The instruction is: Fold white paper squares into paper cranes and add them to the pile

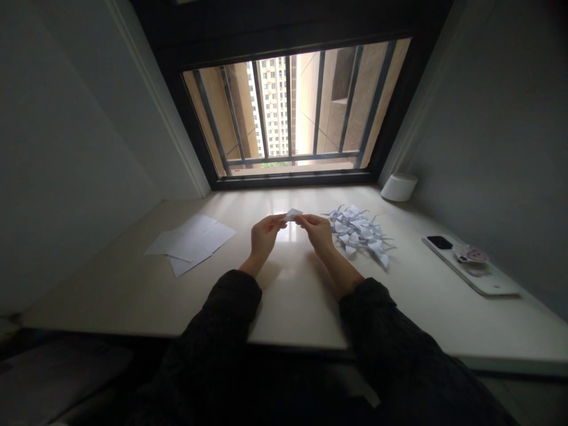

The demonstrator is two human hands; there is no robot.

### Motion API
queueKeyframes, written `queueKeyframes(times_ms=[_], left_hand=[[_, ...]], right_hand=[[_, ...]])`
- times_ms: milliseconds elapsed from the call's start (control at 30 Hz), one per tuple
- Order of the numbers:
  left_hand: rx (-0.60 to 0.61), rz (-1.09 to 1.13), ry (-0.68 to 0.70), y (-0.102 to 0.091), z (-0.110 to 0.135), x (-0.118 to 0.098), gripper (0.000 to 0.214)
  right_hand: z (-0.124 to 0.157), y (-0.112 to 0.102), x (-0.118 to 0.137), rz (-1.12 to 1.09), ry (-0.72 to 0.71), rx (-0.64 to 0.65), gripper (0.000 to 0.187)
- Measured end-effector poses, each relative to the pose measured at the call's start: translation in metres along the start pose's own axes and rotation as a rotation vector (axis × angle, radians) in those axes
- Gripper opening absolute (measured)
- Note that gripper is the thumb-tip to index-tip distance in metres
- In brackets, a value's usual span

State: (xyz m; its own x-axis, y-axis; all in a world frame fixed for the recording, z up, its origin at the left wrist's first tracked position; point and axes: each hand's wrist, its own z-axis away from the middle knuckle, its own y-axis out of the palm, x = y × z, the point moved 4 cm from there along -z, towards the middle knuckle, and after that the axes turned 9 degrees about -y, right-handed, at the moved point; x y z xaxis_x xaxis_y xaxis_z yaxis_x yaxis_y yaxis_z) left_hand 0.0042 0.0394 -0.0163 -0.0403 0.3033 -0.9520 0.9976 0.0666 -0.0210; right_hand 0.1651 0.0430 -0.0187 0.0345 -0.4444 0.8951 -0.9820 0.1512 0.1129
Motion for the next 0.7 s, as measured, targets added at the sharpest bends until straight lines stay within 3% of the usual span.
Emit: queueKeyframes(times_ms=[267,700], left_hand=[[-0.095,-0.008,-0.006,-0.0030,0.0019,-0.0013,0.028],[-0.115,0.132,-0.063,0.0028,0.0059,-0.0056,0.030]], right_hand=[[0.0025,0.0041,-0.0013,-0.038,0.029,-0.018,0.031],[0.0035,0.0058,0.0041,-0.103,0.029,0.001,0.031]])
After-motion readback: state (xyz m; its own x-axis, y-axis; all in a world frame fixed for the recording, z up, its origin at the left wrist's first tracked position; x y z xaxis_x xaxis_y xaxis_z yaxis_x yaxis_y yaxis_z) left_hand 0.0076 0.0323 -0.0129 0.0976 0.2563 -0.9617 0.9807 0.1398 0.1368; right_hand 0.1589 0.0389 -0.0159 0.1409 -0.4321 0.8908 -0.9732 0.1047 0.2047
